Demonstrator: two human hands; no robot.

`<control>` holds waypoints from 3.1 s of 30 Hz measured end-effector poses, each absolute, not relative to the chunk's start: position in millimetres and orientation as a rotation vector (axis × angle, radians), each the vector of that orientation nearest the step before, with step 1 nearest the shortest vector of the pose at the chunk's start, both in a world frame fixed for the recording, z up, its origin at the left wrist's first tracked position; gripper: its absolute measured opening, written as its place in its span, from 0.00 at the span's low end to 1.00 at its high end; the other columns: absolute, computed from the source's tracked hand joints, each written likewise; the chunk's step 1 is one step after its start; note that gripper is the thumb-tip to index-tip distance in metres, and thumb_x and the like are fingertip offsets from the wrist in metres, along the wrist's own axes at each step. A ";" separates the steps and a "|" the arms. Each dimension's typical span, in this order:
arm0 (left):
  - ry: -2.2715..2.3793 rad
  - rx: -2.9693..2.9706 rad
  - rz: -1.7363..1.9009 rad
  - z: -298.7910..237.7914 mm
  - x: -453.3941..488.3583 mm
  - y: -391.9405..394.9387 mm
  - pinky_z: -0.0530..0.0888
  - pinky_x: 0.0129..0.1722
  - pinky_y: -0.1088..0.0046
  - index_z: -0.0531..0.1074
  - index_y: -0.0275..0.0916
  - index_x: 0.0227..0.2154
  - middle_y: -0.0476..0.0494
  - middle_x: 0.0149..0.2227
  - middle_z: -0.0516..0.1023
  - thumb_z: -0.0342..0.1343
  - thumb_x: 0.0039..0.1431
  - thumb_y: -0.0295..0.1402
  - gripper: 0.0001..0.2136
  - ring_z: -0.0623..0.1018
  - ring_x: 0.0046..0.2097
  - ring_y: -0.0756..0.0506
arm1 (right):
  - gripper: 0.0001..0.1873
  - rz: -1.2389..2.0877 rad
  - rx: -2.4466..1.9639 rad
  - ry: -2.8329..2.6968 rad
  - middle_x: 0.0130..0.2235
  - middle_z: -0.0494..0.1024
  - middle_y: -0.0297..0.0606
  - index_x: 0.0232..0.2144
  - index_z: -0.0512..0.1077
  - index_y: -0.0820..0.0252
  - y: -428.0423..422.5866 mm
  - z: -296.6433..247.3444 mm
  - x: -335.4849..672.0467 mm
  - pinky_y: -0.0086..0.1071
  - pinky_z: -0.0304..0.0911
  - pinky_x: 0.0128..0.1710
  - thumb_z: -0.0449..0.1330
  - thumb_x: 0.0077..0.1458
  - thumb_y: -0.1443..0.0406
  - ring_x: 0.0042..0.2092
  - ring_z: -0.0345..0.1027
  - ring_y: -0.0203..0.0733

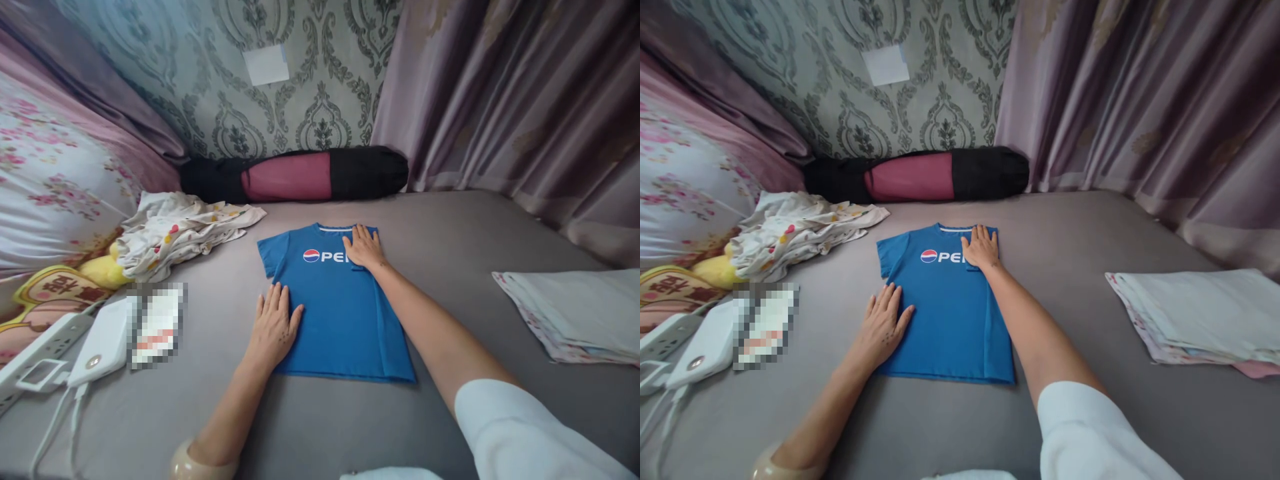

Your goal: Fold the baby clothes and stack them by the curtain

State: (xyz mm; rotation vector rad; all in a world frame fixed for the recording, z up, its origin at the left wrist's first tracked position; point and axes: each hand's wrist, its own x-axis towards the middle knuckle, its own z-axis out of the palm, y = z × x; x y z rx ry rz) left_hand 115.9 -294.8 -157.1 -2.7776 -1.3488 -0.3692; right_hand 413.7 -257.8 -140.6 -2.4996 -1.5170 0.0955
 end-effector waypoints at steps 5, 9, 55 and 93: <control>-1.373 -2.800 -0.331 -151.8 116.7 -296.4 0.57 0.65 0.51 0.61 0.27 0.61 0.27 0.65 0.60 0.38 0.67 0.45 0.29 0.59 0.67 0.35 | 0.37 0.447 -2.379 -1.564 0.71 0.43 0.44 0.68 0.46 0.69 -270.5 -126.3 426.2 0.45 0.30 0.68 0.33 0.66 0.51 0.70 0.33 0.44; -1.361 -2.829 -0.333 -150.3 117.0 -297.5 0.57 0.65 0.52 0.61 0.26 0.61 0.28 0.65 0.60 0.40 0.68 0.44 0.28 0.59 0.67 0.35 | 0.39 0.445 -2.379 -1.591 0.71 0.40 0.47 0.68 0.43 0.72 -305.3 -130.2 419.9 0.40 0.36 0.68 0.33 0.66 0.50 0.71 0.32 0.46; -1.079 -3.099 -0.385 -136.7 112.4 -318.7 0.55 0.65 0.52 0.59 0.36 0.63 0.31 0.66 0.58 0.42 0.62 0.57 0.35 0.55 0.68 0.36 | 0.37 -0.021 -2.308 -1.948 0.68 0.53 0.47 0.65 0.57 0.64 -464.6 -139.3 311.6 0.50 0.49 0.65 0.40 0.63 0.48 0.68 0.46 0.52; -2.261 -2.714 -0.648 -121.6 97.5 -278.9 0.63 0.30 0.72 0.74 0.41 0.38 0.41 0.33 0.80 0.47 0.64 0.37 0.11 0.78 0.36 0.43 | 0.19 0.343 -2.269 -1.799 0.54 0.70 0.58 0.48 0.73 0.69 -172.4 -101.7 195.7 0.36 0.63 0.51 0.50 0.58 0.77 0.53 0.70 0.49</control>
